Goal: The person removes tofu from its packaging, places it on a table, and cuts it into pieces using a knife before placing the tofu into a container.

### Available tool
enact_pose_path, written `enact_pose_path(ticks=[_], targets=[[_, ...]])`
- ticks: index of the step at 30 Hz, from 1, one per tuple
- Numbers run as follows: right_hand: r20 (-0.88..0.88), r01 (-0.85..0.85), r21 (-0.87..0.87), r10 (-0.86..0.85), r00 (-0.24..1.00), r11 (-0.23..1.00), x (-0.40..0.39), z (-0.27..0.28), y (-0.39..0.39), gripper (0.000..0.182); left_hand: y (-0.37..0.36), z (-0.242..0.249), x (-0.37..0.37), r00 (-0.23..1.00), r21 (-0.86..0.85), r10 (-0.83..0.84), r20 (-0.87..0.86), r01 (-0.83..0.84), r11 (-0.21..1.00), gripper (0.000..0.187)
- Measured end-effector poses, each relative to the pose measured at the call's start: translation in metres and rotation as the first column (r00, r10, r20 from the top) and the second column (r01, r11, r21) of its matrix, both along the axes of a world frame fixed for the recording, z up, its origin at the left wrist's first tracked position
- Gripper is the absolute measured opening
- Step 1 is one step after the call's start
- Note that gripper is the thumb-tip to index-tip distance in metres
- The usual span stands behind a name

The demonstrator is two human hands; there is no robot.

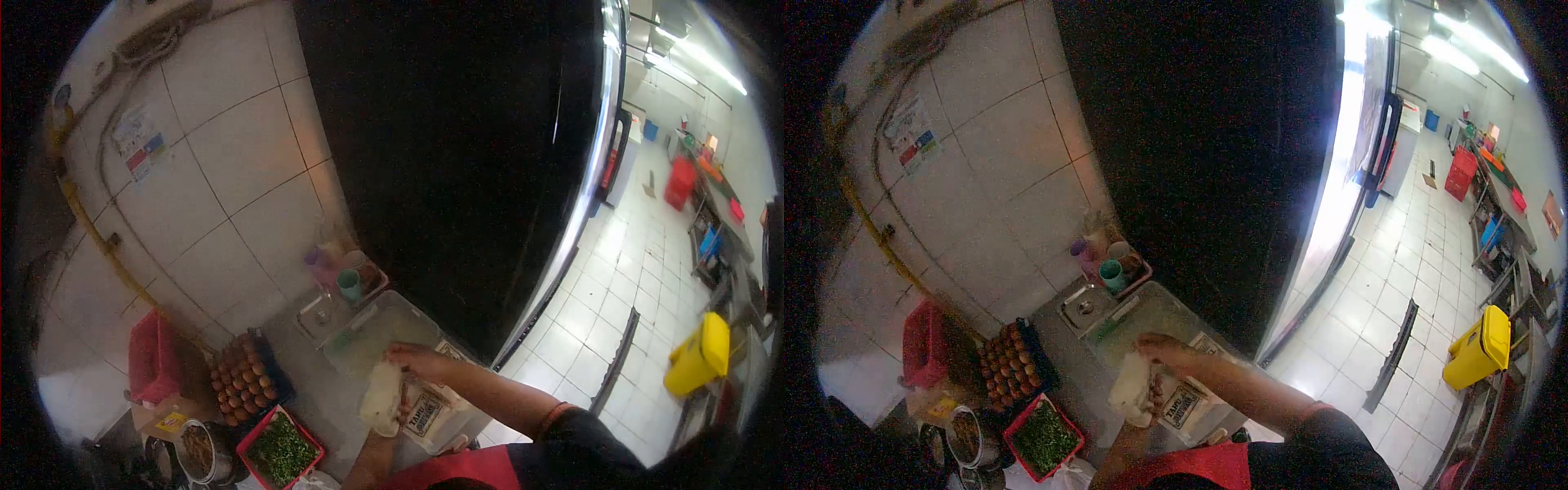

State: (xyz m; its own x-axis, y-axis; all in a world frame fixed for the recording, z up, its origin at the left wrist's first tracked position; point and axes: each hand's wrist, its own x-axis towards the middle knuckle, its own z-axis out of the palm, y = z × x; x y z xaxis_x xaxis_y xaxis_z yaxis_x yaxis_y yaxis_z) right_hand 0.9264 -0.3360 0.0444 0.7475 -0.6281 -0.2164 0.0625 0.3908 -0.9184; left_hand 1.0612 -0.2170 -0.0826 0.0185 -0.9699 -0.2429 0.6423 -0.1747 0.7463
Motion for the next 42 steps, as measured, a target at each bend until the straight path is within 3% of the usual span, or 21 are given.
enact_pose_path(ticks=[1, 2, 4, 6, 7, 9, 12, 13, 17, 18, 19, 20, 23, 25, 26, 28, 36, 37, 38, 40, 42], targets=[[0.0, -0.001, 0.002, 0.001, 1.0, 1.0, 0.003, 0.012, -0.004, 0.017, -0.016, -0.018, 0.001, 0.776, -0.249, -0.315, -0.546, 0.209, 0.946, 0.053], [0.056, 0.049, -0.028, -0.047, 0.997, 0.998, 0.004, 0.027, -0.007, 0.016, -0.026, -0.022, 0.001, 0.211, -0.548, -0.585, -0.783, 0.21, 0.809, 0.053], [0.111, 0.101, -0.051, -0.094, 0.989, 0.994, -0.001, 0.064, -0.005, 0.015, -0.034, -0.017, 0.006, 0.311, -0.499, -0.518, -0.797, 0.143, 0.855, 0.053], [0.459, 0.173, 0.162, -0.229, 0.858, 0.972, -0.016, 0.099, 0.003, 0.011, -0.038, 0.02, 0.004, 0.402, -0.451, -0.439, -0.804, 0.071, 0.89, 0.053], [0.457, 0.173, 0.162, -0.229, 0.859, 0.971, -0.022, 0.098, 0.001, 0.011, -0.04, 0.051, 0.002, 0.631, -0.302, -0.258, -0.732, 0.039, 0.953, 0.052], [0.594, 0.225, -0.179, -0.077, 0.801, 0.958, -0.035, 0.087, 0.004, 0.008, -0.048, 0.058, 0.008, 0.81, -0.153, -0.062, -0.584, -0.035, 0.988, 0.052], [0.101, 0.129, -0.638, -0.084, 0.991, 0.759, -0.044, 0.054, 0.05, 0.01, -0.085, 0.01, 0.043, 0.915, -0.1, 0.046, -0.4, -0.093, 0.991, 0.05], [-0.073, -0.025, -0.801, -0.055, 0.996, 0.598, -0.043, 0.039, 0.059, 0.016, -0.095, -0.011, 0.059, 0.88, -0.285, -0.072, -0.469, -0.074, 0.956, 0.049], [-0.366, -0.299, -0.883, -0.133, 0.921, 0.361, -0.032, -0.065, 0.077, 0.024, -0.108, 0.016, 0.071, 0.646, -0.572, -0.448, -0.618, 0.021, 0.82, 0.046], [-0.417, -0.381, -0.897, -0.15, 0.896, 0.223, -0.035, -0.088, 0.075, 0.031, -0.107, 0.031, 0.066, 0.647, -0.568, -0.444, -0.62, 0.02, 0.823, 0.046], [-0.463, -0.456, -0.887, -0.175, 0.869, 0.078, -0.036, -0.099, 0.073, 0.039, -0.106, 0.048, 0.059, 0.818, -0.324, -0.116, -0.564, -0.089, 0.942, 0.048], [-0.462, -0.456, -0.887, -0.172, 0.87, 0.078, -0.034, -0.09, 0.071, 0.039, -0.106, 0.055, 0.054, 0.896, -0.086, 0.206, -0.393, -0.259, 0.962, 0.049], [-0.377, -0.337, -0.893, -0.086, 0.922, 0.297, -0.031, -0.049, 0.066, 0.044, -0.101, 0.055, 0.049, 0.919, 0.055, 0.308, -0.248, -0.304, 0.951, 0.051], [-0.27, 0.028, -0.691, -0.294, 0.917, 0.722, -0.024, -0.023, 0.062, 0.05, -0.091, 0.063, 0.038, 0.933, 0.045, 0.294, -0.208, -0.291, 0.956, 0.051], [-0.271, 0.028, -0.692, -0.295, 0.916, 0.722, -0.017, -0.007, 0.054, 0.05, -0.086, 0.067, 0.031, 0.945, 0.036, 0.285, -0.163, -0.283, 0.958, 0.051], [-0.085, 0.324, -0.191, -0.344, 0.935, 0.927, -0.002, 0.015, 0.044, 0.055, -0.078, 0.069, 0.018, 0.96, -0.03, 0.259, -0.106, -0.263, 0.964, 0.049], [0.179, 0.473, -0.267, -0.439, 0.88, 0.84, 0.017, 0.011, 0.067, 0.055, -0.023, 0.107, 0.004, 0.821, -0.196, 0.511, 0.254, -0.474, 0.859, 0.051], [0.2, 0.463, -0.35, -0.418, 0.886, 0.814, 0.02, 0.014, 0.076, 0.052, -0.008, 0.112, 0.011, 0.914, -0.042, 0.406, -0.009, -0.406, 0.913, 0.052], [0.187, 0.431, -0.34, -0.389, 0.902, 0.836, 0.022, 0.007, 0.08, 0.052, 0.011, 0.11, 0.014, 0.899, -0.024, 0.438, -0.009, -0.438, 0.899, 0.052], [0.121, 0.141, -0.89, -0.072, 0.99, 0.433, 0.03, -0.014, 0.078, 0.054, 0.042, 0.107, 0.02, 0.894, -0.299, 0.214, -0.393, -0.345, 0.89, 0.05], [-0.039, -0.067, -0.909, 0.074, 0.996, 0.412, 0.03, 0.031, 0.1, 0.059, 0.078, 0.123, 0.023, 0.756, -0.238, 0.209, -0.62, -0.435, 0.869, 0.046]])
